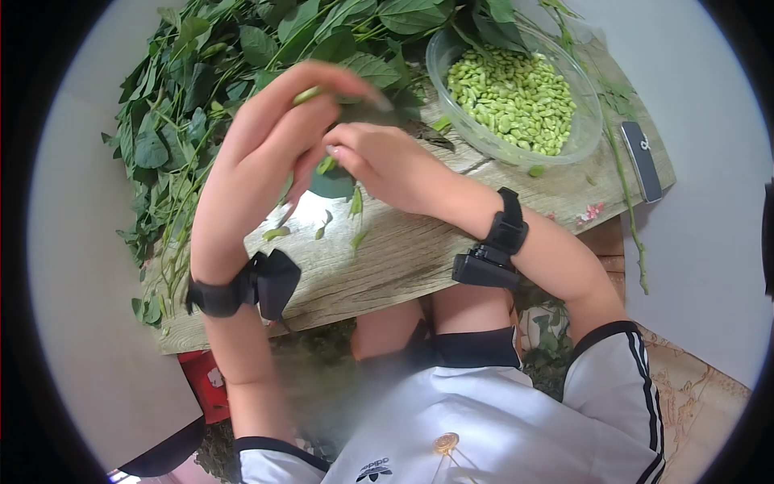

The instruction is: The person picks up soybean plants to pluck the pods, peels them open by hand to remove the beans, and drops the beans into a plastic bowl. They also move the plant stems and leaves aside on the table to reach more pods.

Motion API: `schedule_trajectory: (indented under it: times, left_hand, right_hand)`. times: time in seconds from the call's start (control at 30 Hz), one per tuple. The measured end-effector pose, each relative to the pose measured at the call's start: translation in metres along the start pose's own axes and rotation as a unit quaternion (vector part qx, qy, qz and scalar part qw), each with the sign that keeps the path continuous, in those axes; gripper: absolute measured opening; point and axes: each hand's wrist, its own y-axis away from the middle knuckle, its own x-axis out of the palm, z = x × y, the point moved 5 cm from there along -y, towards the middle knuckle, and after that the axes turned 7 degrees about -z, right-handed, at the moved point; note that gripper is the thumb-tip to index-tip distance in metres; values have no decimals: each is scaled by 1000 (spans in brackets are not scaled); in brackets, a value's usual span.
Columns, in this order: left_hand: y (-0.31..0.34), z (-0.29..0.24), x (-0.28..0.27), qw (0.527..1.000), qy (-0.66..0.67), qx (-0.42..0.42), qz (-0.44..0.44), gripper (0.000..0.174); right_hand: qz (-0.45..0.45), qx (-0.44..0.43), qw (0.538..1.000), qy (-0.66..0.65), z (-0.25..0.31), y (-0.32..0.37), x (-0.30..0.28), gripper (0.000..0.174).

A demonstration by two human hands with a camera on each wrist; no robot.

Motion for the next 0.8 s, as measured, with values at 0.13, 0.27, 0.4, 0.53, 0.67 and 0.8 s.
schedule_trajectory:
  times: [0.13,0.27,0.4,0.53,0.67,0.8]
  left_hand:
    - [-58,-9,49,987,-105,97,76,35]
    - [-82,-7,77,973,-176,133,70,51]
    - [-77,-17,72,962,-225,150,37,47]
    - [-16,-68,60,850,-342,396,-65,37]
    - [84,-124,56,861,-400,278,-147,17]
    - [123,-142,27,868,-448,216,12,23]
  right_hand:
    - [-41,-92,993,61,1,2,-1,19]
    - [-40,-85,995,29,-13,-3,0,21]
    - [-42,-85,995,24,-8,0,-3,21]
    - [-25,-1,999,-39,-6,-3,-1,24]
    - [-13,-49,997,59,-5,-1,3,27]
    - [2,-62,996,59,-4,-3,7,28]
